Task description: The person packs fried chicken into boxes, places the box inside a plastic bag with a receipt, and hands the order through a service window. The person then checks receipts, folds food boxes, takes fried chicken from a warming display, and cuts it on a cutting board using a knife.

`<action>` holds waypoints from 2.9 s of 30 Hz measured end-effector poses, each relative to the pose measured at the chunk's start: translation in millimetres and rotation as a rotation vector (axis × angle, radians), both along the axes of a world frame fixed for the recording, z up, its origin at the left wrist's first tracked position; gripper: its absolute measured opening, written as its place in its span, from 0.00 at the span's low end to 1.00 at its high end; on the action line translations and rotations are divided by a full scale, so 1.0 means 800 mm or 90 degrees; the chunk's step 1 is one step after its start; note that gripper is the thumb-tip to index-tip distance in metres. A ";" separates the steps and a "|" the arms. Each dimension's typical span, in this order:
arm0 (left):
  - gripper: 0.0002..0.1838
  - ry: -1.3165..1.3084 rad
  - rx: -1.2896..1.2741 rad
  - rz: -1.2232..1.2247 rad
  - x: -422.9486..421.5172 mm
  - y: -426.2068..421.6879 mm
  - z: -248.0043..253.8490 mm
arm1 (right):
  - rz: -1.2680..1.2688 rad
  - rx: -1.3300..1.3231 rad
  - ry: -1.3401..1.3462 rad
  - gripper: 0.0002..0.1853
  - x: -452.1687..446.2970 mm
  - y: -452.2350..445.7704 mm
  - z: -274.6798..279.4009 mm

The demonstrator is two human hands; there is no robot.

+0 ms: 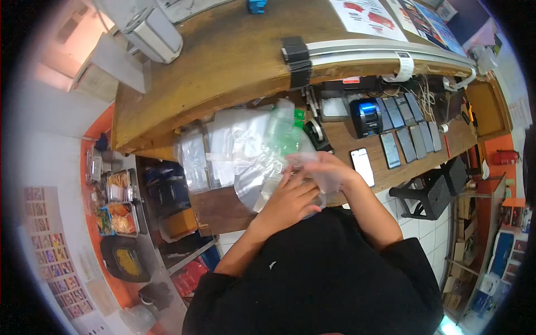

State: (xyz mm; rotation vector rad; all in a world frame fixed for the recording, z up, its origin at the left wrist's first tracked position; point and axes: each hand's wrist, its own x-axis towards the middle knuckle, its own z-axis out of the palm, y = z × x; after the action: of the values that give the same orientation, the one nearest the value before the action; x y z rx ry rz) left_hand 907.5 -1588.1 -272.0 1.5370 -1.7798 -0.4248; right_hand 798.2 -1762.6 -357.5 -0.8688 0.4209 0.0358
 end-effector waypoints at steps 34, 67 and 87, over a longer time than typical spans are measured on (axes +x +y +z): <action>0.07 0.823 0.162 0.629 -0.111 -0.030 -0.090 | 0.059 -0.310 0.076 0.18 -0.158 -0.183 -0.035; 0.10 1.204 -0.170 0.383 -0.160 -0.043 -0.077 | -0.075 -0.405 0.023 0.16 -0.159 -0.133 -0.010; 0.08 0.283 -0.091 0.711 -0.152 -0.025 -0.063 | -0.197 -0.814 0.030 0.11 -0.164 -0.141 -0.018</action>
State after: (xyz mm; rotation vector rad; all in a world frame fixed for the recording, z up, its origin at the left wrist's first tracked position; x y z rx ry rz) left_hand 786.2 -1607.8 -322.4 1.8669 -0.4462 -0.0517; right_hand 666.8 -1875.7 -372.0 -2.0444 0.6172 -0.5566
